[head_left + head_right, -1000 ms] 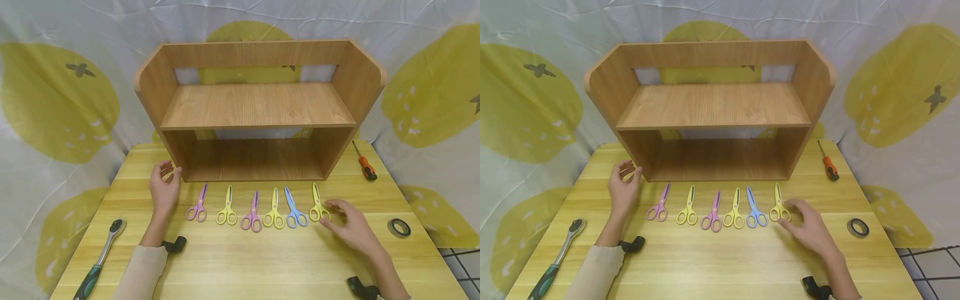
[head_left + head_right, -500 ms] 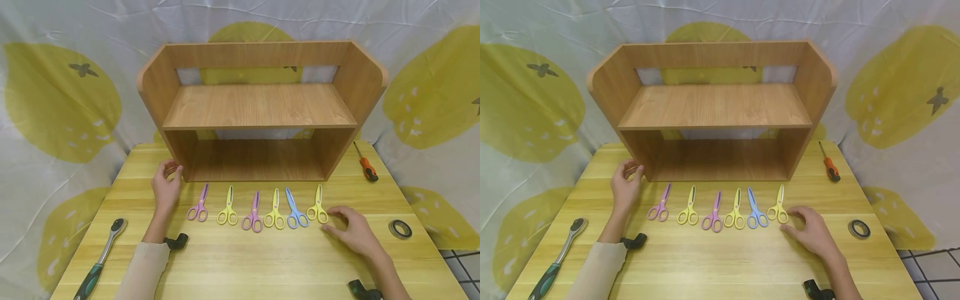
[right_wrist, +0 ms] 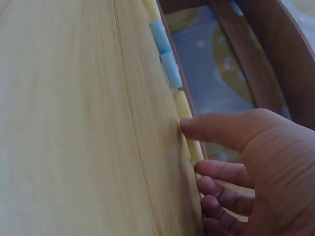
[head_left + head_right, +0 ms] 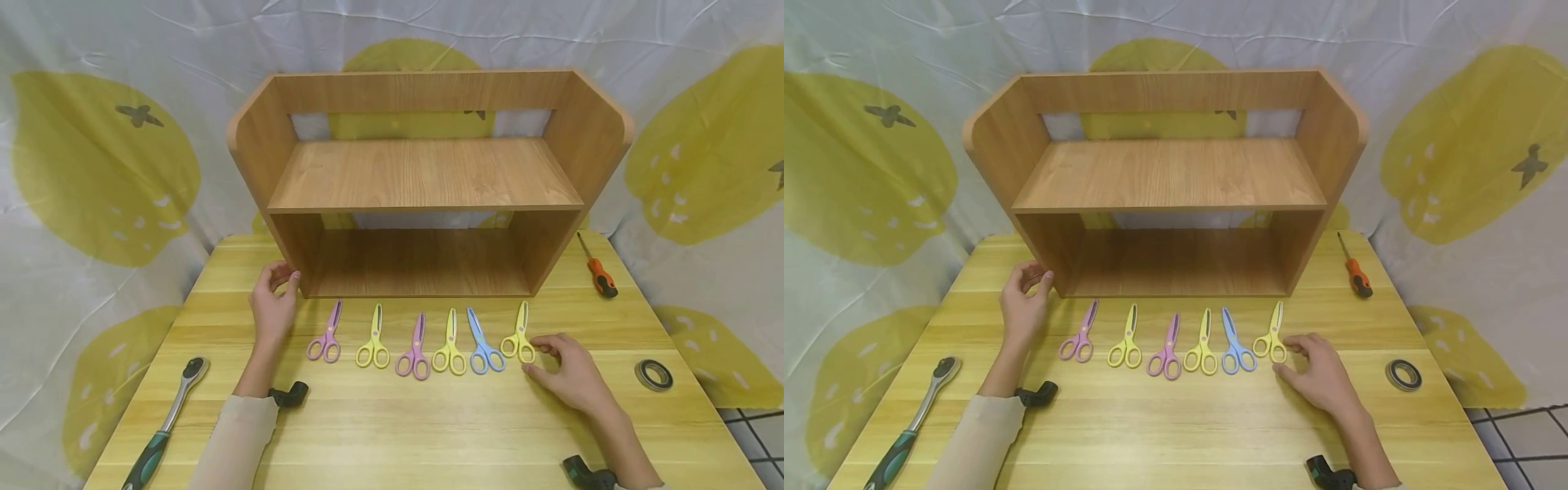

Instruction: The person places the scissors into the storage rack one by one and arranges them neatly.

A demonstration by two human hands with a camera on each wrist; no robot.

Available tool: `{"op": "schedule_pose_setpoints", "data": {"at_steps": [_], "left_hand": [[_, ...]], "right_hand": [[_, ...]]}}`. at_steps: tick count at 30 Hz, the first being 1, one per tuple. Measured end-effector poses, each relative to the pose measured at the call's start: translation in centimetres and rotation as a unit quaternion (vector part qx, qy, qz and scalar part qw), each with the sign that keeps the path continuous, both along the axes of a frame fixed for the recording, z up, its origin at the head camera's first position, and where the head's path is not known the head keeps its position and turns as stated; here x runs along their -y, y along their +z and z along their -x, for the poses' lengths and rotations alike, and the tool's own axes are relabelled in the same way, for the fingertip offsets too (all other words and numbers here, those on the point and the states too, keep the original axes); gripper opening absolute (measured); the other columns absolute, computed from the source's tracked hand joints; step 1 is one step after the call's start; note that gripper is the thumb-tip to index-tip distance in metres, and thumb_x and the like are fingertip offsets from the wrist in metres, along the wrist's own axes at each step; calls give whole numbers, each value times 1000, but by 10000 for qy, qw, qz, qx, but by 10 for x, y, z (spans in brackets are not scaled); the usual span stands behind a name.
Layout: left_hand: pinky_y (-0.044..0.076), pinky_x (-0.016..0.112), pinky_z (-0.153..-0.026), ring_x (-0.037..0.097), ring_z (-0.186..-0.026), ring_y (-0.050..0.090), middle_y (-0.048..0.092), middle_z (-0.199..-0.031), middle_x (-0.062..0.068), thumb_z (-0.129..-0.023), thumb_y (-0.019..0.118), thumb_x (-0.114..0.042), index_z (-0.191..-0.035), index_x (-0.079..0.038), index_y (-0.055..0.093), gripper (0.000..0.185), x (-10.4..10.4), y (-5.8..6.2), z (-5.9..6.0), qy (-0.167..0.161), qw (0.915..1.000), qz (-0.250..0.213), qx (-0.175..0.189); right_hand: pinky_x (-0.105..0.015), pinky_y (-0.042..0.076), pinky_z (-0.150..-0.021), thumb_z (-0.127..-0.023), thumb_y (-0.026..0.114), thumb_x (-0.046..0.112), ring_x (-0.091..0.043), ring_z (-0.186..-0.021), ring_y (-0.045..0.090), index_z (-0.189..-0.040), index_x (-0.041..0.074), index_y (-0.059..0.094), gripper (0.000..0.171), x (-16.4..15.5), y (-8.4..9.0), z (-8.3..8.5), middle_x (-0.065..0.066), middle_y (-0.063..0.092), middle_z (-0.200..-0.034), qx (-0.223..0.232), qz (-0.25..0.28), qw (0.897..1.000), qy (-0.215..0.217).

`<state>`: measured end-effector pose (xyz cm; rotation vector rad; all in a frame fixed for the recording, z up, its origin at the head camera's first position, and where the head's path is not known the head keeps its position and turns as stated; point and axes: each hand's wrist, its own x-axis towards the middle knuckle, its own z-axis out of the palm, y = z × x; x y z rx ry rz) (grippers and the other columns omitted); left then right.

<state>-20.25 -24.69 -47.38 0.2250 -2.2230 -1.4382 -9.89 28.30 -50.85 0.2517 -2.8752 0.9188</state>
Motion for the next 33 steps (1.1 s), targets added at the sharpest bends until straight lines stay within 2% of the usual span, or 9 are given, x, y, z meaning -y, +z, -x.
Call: {"op": "schedule_pose_setpoints", "data": {"at_steps": [5, 13, 17, 21, 24, 33], "left_hand": [[53, 20, -84, 13, -112, 68, 71, -123, 4, -101, 68, -26, -129, -12, 62, 32, -1, 0, -1, 11, 10000, -13, 70], [53, 19, -83, 17, -112, 68, 71, -123, 6, -101, 68, -26, -128, -11, 62, 32, 0, 0, -1, -35, 10000, -60, 35], [53, 19, -82, 16, -112, 68, 71, -122, 6, -101, 68, -26, -128, -11, 62, 32, 0, 0, -1, -43, 10000, -20, 22], [53, 19, -82, 15, -111, 67, 71, -121, 4, -101, 69, -26, -128, -12, 62, 31, 0, -1, -2, -35, 10000, -32, 42], [53, 18, -82, 15, -112, 67, 71, -121, 4, -101, 69, -26, -128, -11, 62, 32, 0, -1, -3, -44, 10000, -52, 61], [53, 16, -80, 14, -109, 68, 71, -120, 4, -100, 69, -25, -127, -12, 63, 31, 1, -1, -1, -42, 10000, 26, -8]], "right_hand": [[-44, 50, -81, -82, 87, 39, -25, -93, 61, -118, 5, 72, 52, 4, 3, 1, -7, 67, -101, 106, 16, 9999, -100], [-45, 51, -84, -84, 85, 29, -28, -96, 64, -117, 4, 73, 44, 5, 6, 1, -6, 69, -100, 277, 73, 9990, -336], [-37, 52, -81, -85, 84, 29, -24, -94, 65, -119, 4, 72, 44, 6, 9, 0, -6, 72, -100, 530, 227, 9971, -500], [-25, 52, -71, -87, 83, 26, -13, -83, 67, -121, 6, 70, 42, 7, 11, -2, -3, 77, -95, 717, 555, 9939, -630], [-22, 53, -67, -89, 81, 23, -6, -76, 68, -122, 6, 69, 40, 7, 11, -3, -4, 79, -93, 793, 893, 9904, -696], [-12, 55, -76, -88, 84, 23, 2, -84, 70, -121, 7, 70, 39, 12, 15, -6, -7, 80, -96, 707, 1803, 9769, -899]]}}
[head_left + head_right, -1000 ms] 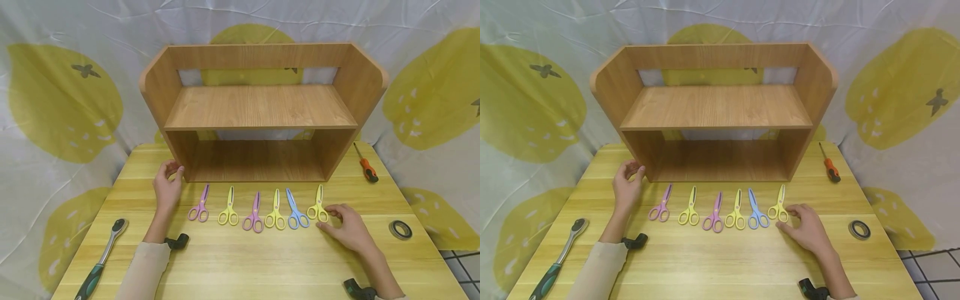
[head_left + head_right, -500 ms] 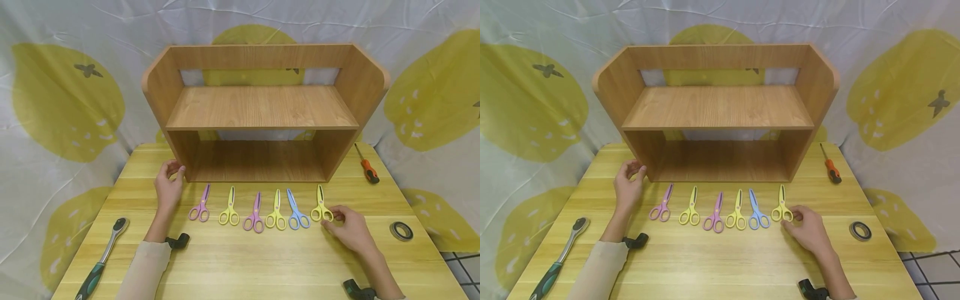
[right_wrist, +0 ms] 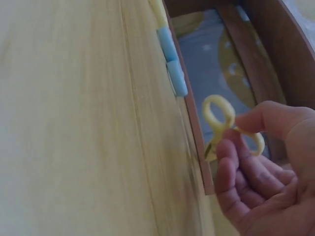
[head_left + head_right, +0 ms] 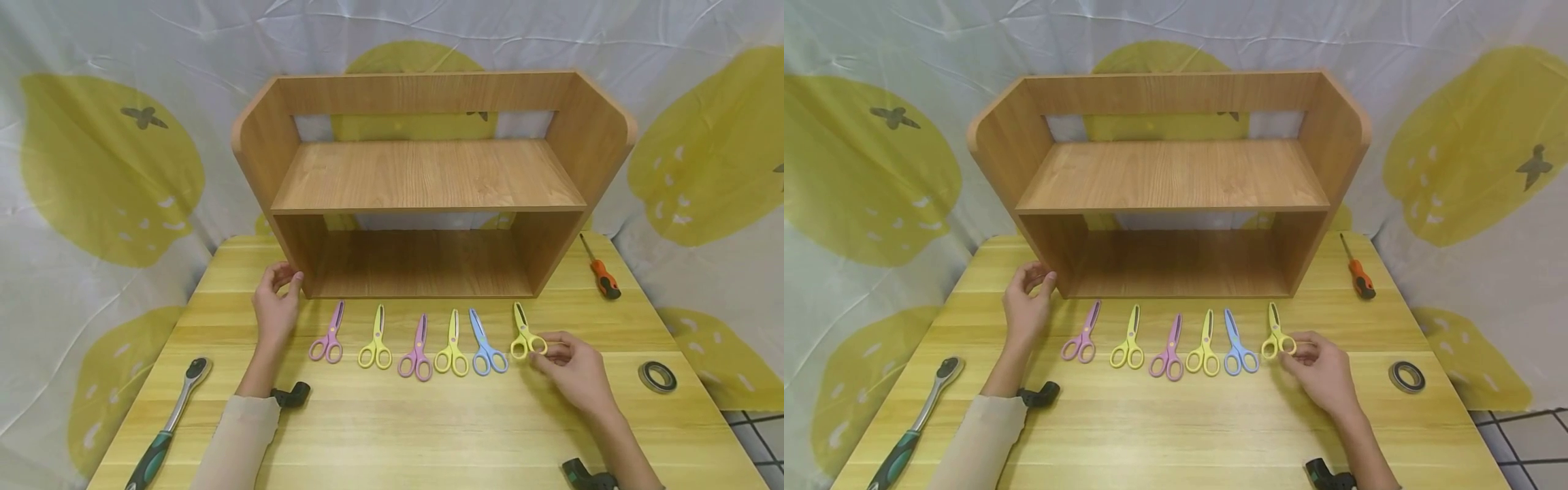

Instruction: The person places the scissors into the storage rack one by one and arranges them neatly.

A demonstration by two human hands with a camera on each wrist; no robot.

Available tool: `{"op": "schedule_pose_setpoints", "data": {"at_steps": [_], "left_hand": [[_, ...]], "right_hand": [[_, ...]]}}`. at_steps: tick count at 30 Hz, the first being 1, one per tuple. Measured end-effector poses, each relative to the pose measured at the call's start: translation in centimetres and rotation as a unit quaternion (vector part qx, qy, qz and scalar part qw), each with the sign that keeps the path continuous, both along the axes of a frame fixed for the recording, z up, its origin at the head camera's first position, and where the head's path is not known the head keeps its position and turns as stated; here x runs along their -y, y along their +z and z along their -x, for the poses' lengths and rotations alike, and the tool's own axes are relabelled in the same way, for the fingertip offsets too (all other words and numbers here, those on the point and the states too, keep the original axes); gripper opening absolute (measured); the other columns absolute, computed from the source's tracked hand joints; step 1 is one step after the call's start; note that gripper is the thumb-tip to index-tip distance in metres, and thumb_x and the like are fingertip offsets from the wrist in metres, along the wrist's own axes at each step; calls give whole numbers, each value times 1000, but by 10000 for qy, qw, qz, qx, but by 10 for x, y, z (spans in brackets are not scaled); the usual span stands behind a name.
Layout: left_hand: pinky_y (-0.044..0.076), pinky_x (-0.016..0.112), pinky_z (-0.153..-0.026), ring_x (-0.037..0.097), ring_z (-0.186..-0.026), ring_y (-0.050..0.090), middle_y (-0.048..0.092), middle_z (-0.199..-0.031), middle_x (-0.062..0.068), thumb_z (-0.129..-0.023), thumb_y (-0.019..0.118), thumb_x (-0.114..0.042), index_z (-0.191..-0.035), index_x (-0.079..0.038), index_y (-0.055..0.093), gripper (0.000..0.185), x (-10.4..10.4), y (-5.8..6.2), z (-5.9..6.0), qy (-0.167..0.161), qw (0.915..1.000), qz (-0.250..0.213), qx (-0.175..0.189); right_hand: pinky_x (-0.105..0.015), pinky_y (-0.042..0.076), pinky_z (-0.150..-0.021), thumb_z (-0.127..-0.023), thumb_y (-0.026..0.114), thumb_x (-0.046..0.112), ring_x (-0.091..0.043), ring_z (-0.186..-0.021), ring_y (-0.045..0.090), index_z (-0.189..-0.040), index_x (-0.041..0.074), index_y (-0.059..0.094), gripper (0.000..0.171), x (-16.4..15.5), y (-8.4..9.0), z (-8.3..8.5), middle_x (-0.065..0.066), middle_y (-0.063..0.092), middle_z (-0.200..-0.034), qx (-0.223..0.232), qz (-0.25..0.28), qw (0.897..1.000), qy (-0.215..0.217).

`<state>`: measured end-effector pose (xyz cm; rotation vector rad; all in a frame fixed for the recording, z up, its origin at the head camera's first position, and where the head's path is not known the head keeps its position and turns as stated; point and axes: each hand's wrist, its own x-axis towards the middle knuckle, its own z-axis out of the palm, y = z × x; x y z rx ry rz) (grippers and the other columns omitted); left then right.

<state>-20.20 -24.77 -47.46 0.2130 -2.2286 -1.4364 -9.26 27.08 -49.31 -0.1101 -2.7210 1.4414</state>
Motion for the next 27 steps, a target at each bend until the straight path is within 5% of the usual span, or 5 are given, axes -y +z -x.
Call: {"op": "schedule_pose_setpoints", "data": {"at_steps": [9, 21, 27], "left_hand": [[52, 14, -78, 11, -107, 69, 72, -119, 4, -100, 70, -26, -126, -12, 64, 30, 1, 0, -1, 38, 10000, 50, 71], [54, 16, -77, 8, -102, 68, 74, -114, 6, -97, 73, -22, -119, -9, 67, 26, 0, 3, -1, 103, 9999, -131, 25], [54, 16, -79, 8, -103, 68, 74, -115, 6, -97, 74, -25, -119, -9, 67, 28, 2, -1, 0, 114, 9996, -243, 99]], "right_hand": [[-16, 57, -84, -91, 80, 12, -5, -89, 73, -127, 1, 66, 40, 14, 24, -7, 0, 79, -96, -424, 1003, 9927, 517], [-21, 58, -84, -83, 77, -14, -11, -85, 72, -122, -6, 65, 41, 64, 91, -4, 0, 76, -90, -1605, 1757, 9545, 1799], [-21, 59, -85, -83, 76, -15, -10, -86, 72, -124, -7, 65, 42, 84, 121, 12, -1, 75, -91, -2018, 1993, 9384, 1975]]}}
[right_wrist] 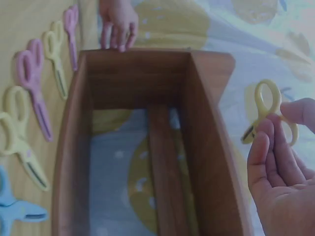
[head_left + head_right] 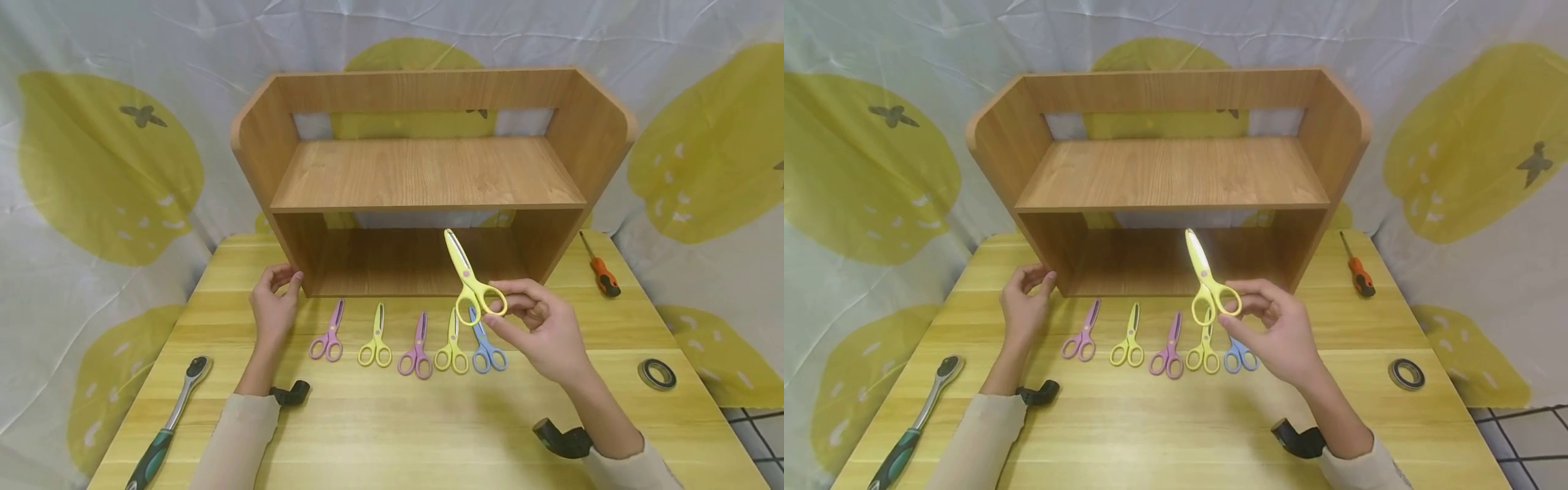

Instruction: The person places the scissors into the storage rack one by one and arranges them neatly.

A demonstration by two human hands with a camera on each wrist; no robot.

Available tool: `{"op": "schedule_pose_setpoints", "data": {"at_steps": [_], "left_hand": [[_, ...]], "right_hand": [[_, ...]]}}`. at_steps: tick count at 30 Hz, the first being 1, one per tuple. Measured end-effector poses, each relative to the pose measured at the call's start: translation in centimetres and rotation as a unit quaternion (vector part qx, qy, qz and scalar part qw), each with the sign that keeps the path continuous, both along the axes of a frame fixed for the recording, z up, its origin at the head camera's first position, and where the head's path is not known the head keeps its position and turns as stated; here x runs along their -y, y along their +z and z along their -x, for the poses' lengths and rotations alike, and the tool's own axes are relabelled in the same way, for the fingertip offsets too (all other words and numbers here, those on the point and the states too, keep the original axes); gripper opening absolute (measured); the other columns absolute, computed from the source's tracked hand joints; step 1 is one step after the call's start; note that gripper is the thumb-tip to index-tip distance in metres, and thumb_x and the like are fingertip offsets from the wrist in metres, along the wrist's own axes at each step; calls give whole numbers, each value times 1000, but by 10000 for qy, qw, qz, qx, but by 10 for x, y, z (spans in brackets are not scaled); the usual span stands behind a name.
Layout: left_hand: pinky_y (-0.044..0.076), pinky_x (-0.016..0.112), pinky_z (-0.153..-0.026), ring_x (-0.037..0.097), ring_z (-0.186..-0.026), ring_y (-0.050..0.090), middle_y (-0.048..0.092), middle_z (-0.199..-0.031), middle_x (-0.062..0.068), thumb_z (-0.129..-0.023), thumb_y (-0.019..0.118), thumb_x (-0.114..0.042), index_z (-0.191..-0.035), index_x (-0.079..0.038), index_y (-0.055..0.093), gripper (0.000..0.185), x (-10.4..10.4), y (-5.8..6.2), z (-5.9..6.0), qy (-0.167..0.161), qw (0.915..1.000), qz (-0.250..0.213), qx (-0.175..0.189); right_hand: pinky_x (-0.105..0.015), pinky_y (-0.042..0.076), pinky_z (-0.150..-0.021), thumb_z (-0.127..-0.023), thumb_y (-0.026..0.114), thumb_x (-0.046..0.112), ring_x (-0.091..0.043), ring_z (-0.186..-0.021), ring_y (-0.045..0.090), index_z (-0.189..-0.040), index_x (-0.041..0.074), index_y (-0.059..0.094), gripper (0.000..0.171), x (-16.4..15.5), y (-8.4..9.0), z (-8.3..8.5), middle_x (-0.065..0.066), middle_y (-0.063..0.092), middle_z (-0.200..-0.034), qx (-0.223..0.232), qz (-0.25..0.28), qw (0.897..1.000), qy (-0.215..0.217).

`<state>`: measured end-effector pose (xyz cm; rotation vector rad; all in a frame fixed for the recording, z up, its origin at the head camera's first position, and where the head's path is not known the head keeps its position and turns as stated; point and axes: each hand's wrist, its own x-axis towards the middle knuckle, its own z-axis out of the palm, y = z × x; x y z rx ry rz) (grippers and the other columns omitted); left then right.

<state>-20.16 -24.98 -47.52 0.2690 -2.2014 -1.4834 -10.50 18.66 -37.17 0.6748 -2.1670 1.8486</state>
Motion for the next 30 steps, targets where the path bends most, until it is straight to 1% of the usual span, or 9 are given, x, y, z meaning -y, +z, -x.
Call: {"op": "schedule_pose_setpoints", "data": {"at_steps": [2, 5, 8, 11, 14, 20, 26, 30], "left_hand": [[54, 15, -79, 7, -103, 68, 74, -114, 7, -97, 74, -26, -119, -9, 68, 28, 1, -2, 1, 14, 10000, -21, 14], [55, 15, -80, 6, -102, 68, 74, -114, 7, -97, 74, -26, -118, -9, 68, 27, 2, -4, 1, 30, 10000, -22, -13], [54, 15, -79, 5, -101, 68, 75, -112, 7, -97, 74, -26, -117, -9, 68, 27, 3, -4, 2, 44, 10000, -25, -58], [54, 14, -78, 5, -100, 68, 74, -111, 7, -96, 75, -26, -116, -9, 69, 27, 2, -3, 2, 46, 9999, -34, -84], [55, 14, -78, 5, -100, 68, 74, -112, 7, -96, 75, -24, -117, -9, 68, 26, 2, -3, 3, 37, 9999, -42, -123], [54, 14, -75, 4, -100, 68, 74, -112, 8, -97, 74, -23, -117, -9, 68, 25, 0, -1, 2, 53, 9999, -18, -107], [55, 14, -75, 4, -100, 68, 74, -112, 7, -96, 74, -22, -117, -9, 68, 25, -2, 0, 1, 35, 9999, -83, -87], [54, 13, -75, 4, -99, 68, 74, -111, 7, -96, 75, -22, -116, -9, 68, 25, -2, -1, 1, 42, 9999, -105, -108]], "right_hand": [[-22, 59, -85, -84, 76, -14, -9, -85, 72, -124, -7, 65, 42, 7, 8, 6, 0, 76, -91, -60, 122, 9999, -46], [-22, 60, -82, -86, 77, -10, -10, -83, 73, -125, -5, 66, 41, 20, 22, 19, 1, 76, -91, -137, 313, 9993, -168], [-21, 60, -79, -88, 78, -3, -11, -83, 73, -126, -2, 68, 40, 35, 37, 35, 0, 77, -93, -194, 468, 9983, -303], [-21, 60, -81, -89, 79, 3, -11, -87, 73, -126, 0, 69, 38, 51, 50, 54, 1, 77, -94, -228, 487, 9977, -410], [-23, 60, -83, -90, 79, 6, -11, -88, 72, -126, 2, 70, 37, 67, 60, 71, -2, 77, -96, -233, 442, 9979, -423], [-21, 57, -78, -91, 80, 12, -13, -86, 71, -128, 4, 70, 38, 97, 72, 99, -13, 77, -98, -184, 200, 9991, -318], [-24, 58, -79, -92, 80, 16, -13, -85, 72, -128, 6, 69, 40, 127, 81, 122, -11, 78, -97, -161, -125, 9993, -304], [-24, 58, -74, -92, 79, 14, -15, -82, 73, -127, 5, 69, 37, 147, 88, 136, -9, 79, -94, -78, -297, 9993, -221]]}}
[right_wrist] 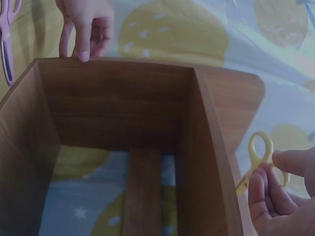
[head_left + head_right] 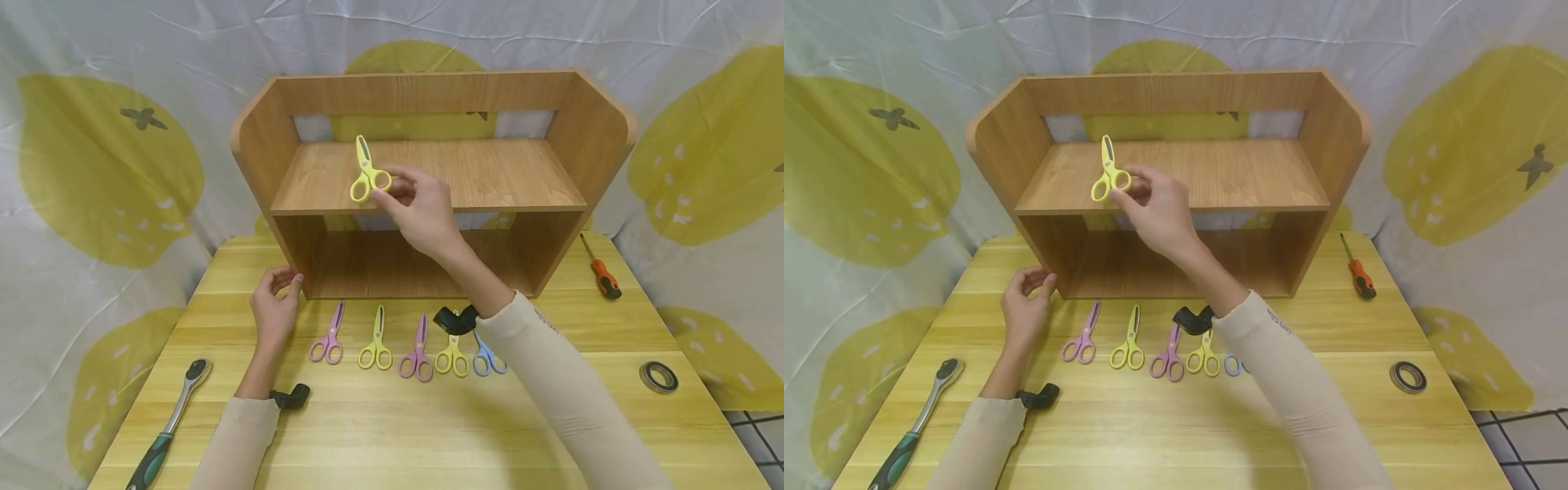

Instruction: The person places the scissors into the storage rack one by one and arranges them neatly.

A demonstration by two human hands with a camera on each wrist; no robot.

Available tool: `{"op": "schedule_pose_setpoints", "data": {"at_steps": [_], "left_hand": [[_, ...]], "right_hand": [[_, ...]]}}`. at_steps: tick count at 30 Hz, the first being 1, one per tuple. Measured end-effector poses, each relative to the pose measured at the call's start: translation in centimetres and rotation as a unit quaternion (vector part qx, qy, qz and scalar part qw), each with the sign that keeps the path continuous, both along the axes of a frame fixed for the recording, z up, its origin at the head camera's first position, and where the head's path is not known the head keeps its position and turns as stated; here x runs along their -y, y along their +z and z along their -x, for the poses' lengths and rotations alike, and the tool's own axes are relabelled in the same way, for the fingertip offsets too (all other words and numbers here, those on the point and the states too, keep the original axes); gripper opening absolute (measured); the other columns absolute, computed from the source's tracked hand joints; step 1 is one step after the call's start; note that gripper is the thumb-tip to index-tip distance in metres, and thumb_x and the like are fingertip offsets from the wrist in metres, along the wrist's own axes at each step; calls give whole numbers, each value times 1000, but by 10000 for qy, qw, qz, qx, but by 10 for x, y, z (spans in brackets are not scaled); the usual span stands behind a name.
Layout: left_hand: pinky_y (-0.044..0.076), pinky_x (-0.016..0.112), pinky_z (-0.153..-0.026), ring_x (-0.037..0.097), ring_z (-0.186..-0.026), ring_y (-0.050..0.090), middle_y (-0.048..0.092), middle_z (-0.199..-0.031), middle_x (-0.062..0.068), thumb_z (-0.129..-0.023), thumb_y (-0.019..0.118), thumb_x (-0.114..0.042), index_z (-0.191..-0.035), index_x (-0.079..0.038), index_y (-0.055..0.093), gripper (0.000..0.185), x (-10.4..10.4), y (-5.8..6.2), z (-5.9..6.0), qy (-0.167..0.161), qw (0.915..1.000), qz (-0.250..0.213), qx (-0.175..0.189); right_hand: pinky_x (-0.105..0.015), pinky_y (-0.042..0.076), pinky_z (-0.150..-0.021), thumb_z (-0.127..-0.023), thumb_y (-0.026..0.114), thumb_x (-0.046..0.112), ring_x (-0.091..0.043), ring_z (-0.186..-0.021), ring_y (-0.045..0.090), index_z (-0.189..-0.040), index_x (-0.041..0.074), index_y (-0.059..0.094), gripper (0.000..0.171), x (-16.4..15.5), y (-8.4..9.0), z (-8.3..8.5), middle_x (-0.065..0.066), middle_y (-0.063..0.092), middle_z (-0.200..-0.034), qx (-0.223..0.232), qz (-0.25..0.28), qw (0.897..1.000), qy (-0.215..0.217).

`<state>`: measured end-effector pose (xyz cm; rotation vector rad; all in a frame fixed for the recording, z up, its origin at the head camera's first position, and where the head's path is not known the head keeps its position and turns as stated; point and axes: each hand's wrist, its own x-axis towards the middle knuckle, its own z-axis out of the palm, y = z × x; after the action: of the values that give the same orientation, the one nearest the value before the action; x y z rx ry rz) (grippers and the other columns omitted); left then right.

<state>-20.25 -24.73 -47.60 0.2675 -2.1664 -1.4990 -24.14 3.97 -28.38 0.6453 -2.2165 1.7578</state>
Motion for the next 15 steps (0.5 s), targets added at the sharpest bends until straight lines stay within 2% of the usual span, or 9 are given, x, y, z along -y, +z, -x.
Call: {"op": "schedule_pose_setpoints", "data": {"at_steps": [3, 7, 10, 15], "left_hand": [[54, 13, -75, 4, -99, 68, 74, -111, 8, -96, 75, -22, -116, -8, 68, 25, 0, -1, 0, 24, 10000, -7, -12], [55, 13, -75, 4, -98, 68, 74, -111, 8, -96, 74, -22, -116, -8, 68, 25, 1, -2, 1, 13, 10000, -23, -51], [55, 14, -75, 4, -98, 68, 74, -110, 8, -96, 75, -22, -116, -8, 68, 24, 0, -2, 1, 4, 10000, -26, -75], [55, 14, -75, 4, -98, 68, 74, -110, 7, -96, 75, -22, -116, -9, 68, 24, 0, 0, 1, -11, 10000, -12, -42]], "right_hand": [[-24, 56, -69, -93, 79, 15, -15, -81, 73, -127, 5, 70, 37, 15, 5, 9, -7, 79, -92, 63, -264, 9996, -7], [-24, 55, -69, -93, 79, 17, -12, -84, 73, -129, 4, 69, 40, 34, 10, 21, -5, 80, -93, 121, -637, 9979, -90], [-23, 55, -70, -93, 79, 17, -11, -86, 73, -131, 3, 68, 42, 48, 11, 27, -6, 80, -96, 220, -769, 9968, -57], [-22, 53, -64, -94, 78, 17, -10, -81, 72, -133, 3, 67, 43, 68, 12, 32, -6, 80, -98, 375, -904, 9952, -68]]}}
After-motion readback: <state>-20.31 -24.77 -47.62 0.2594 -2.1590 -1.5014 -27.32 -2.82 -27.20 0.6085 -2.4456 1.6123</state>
